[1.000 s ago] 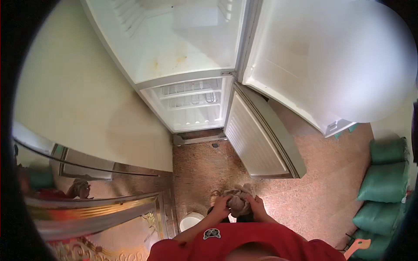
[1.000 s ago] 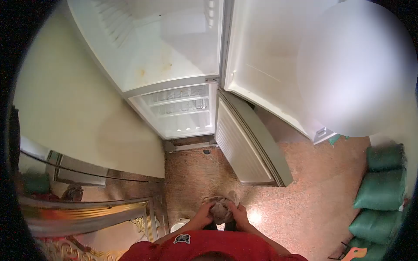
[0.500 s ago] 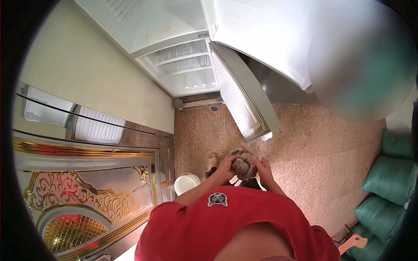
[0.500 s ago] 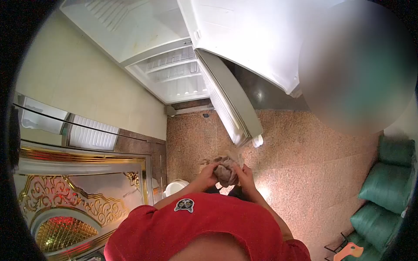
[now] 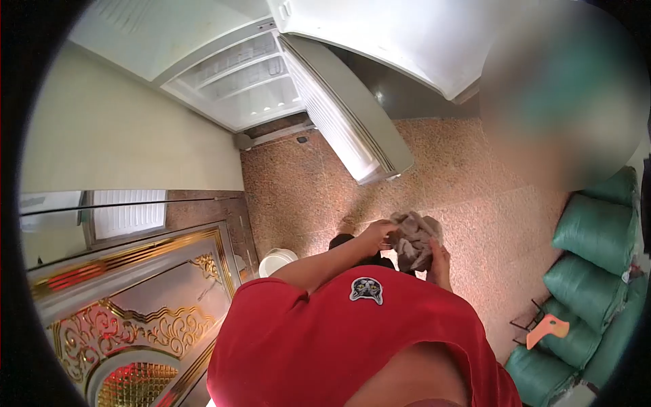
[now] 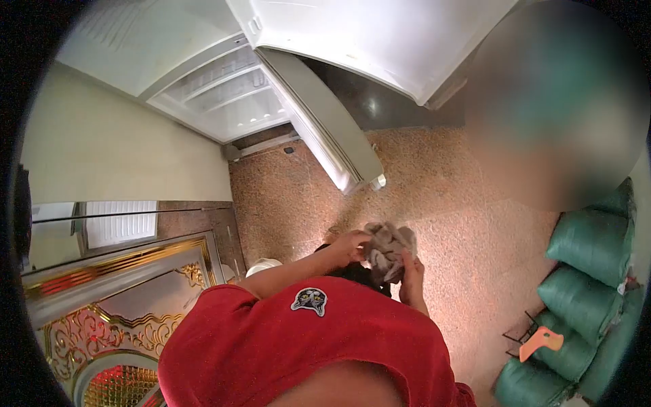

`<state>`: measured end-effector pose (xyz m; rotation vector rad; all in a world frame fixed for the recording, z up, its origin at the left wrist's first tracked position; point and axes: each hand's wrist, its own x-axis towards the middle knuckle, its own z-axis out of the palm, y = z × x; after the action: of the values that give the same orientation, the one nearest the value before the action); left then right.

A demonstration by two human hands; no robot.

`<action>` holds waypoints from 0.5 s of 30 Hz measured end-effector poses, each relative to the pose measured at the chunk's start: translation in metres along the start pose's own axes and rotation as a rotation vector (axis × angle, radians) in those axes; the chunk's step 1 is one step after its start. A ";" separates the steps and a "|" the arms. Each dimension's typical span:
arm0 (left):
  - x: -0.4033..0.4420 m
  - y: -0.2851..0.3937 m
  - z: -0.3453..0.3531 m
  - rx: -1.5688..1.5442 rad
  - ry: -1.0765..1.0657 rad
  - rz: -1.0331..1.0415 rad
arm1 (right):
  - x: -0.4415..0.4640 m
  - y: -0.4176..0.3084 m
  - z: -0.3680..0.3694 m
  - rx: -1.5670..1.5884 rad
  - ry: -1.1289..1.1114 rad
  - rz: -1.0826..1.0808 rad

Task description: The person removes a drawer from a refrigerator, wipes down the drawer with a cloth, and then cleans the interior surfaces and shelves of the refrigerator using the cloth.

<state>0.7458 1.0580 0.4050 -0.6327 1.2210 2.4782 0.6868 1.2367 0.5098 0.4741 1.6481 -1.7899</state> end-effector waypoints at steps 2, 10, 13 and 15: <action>0.014 0.003 0.015 0.130 -0.033 0.120 | -0.004 -0.006 -0.024 0.072 0.075 -0.078; 0.072 0.024 0.080 0.054 0.012 -0.295 | -0.003 -0.031 -0.130 0.459 0.326 -0.278; 0.092 0.025 0.118 0.121 0.061 -0.286 | -0.004 -0.023 -0.181 0.566 0.497 -0.253; 0.119 0.016 0.170 0.129 0.072 -0.266 | -0.009 -0.050 -0.222 0.593 0.601 -0.224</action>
<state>0.5943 1.1945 0.4467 -0.7991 1.2226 2.1582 0.6238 1.4550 0.5213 1.2296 1.5467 -2.4785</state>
